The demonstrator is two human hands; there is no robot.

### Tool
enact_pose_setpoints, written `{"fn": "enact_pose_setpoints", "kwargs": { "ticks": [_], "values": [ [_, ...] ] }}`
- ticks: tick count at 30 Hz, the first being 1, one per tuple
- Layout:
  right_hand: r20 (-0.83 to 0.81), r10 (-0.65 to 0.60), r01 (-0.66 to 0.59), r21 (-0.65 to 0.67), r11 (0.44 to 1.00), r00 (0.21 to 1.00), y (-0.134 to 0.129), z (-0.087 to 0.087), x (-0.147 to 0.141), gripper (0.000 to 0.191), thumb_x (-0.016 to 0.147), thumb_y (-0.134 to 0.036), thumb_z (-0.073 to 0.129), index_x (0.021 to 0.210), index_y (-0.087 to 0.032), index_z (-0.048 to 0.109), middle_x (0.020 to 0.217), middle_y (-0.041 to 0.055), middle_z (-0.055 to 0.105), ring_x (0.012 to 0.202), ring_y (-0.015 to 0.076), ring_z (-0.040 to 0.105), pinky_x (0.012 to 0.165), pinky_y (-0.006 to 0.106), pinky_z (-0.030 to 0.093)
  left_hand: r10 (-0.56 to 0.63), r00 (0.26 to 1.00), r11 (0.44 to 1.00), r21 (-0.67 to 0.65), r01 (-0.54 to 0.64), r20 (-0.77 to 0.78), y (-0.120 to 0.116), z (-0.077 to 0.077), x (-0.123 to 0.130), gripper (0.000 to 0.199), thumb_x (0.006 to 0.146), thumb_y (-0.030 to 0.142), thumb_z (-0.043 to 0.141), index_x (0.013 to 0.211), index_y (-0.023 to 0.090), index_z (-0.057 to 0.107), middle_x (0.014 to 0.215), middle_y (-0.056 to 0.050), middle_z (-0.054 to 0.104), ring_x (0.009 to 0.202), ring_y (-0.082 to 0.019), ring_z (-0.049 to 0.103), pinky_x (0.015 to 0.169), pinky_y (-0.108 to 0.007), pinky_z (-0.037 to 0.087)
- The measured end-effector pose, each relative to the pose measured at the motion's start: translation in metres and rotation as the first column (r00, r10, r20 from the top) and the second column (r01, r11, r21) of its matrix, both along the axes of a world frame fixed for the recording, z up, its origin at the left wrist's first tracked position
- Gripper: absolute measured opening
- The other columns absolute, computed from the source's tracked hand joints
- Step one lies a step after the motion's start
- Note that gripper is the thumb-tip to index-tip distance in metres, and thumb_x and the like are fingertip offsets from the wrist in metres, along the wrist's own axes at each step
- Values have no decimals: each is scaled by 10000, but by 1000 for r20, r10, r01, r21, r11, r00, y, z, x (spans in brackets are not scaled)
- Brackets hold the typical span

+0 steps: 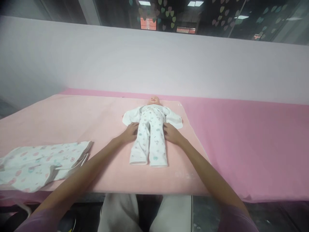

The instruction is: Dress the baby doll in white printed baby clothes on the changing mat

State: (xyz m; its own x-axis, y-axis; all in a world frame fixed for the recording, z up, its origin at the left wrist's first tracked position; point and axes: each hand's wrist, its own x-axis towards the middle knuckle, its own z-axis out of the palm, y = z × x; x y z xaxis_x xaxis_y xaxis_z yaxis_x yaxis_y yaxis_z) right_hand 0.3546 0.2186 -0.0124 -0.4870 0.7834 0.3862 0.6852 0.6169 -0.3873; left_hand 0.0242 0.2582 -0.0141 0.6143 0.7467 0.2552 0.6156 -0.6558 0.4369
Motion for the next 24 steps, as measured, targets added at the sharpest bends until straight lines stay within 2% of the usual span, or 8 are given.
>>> {"fn": "enact_pose_setpoints", "kwargs": {
  "ticks": [3,5,7,10,12,16,20,24],
  "values": [
    [-73,-103,103,-11,995,992,4,-16,3,174,866,-155,531,1000,-212,628,1079,120,653,993,301,572,886,456,493,65,998,996,56,-65,6,3,-10,5,219,957,325,561,1116,235,681,1171,-114,658,1117,-329,531,973,-495,440],
    [-73,-158,156,-36,987,985,4,-21,7,102,874,-177,544,959,-223,576,962,80,636,899,279,547,845,434,458,57,998,995,84,-54,-29,4,-11,4,155,1001,291,491,1009,227,632,1025,-102,645,1000,-305,525,908,-477,428],
    [-52,-149,144,-79,986,988,5,-20,9,36,892,-197,548,895,-231,537,891,46,619,847,255,535,828,413,424,5,998,996,89,0,-62,4,-6,1,172,1031,262,429,950,226,577,960,-90,624,947,-288,510,887,-461,411],
    [-50,-99,91,-134,987,994,6,-15,9,87,921,-200,522,842,-231,500,824,14,586,792,223,517,810,384,392,-81,994,996,16,82,-69,2,3,-6,195,1050,257,393,911,229,527,920,-62,598,911,-263,501,902,-438,395],
    [-35,-75,71,-122,990,997,5,-15,9,116,911,-180,509,812,-228,473,792,8,547,765,212,486,783,370,369,-92,995,995,-43,90,-50,-1,6,-8,192,1045,259,398,895,226,512,885,-38,578,886,-245,496,933,-435,386],
    [119,-25,27,-21,999,993,0,-16,6,167,906,-145,501,756,-210,469,863,49,537,826,224,467,767,378,321,-32,999,995,-91,28,-37,-4,3,-5,212,1048,293,395,910,223,541,913,-31,583,911,-243,492,970,-467,348],
    [251,35,-38,7,999,967,-7,-13,3,245,942,-121,492,715,-201,449,877,69,541,884,237,468,804,410,331,-54,992,998,-36,50,-116,-3,-6,0,312,1057,303,372,829,219,568,1004,-65,580,959,-271,463,949,-517,309],
    [232,25,-35,41,999,972,-10,-12,-1,228,979,-170,501,755,-210,493,930,98,574,930,265,472,817,434,374,-88,990,992,84,98,-110,-7,-10,5,107,939,234,525,852,223,585,1024,-94,547,951,-288,429,932,-538,316]
  ]
}}
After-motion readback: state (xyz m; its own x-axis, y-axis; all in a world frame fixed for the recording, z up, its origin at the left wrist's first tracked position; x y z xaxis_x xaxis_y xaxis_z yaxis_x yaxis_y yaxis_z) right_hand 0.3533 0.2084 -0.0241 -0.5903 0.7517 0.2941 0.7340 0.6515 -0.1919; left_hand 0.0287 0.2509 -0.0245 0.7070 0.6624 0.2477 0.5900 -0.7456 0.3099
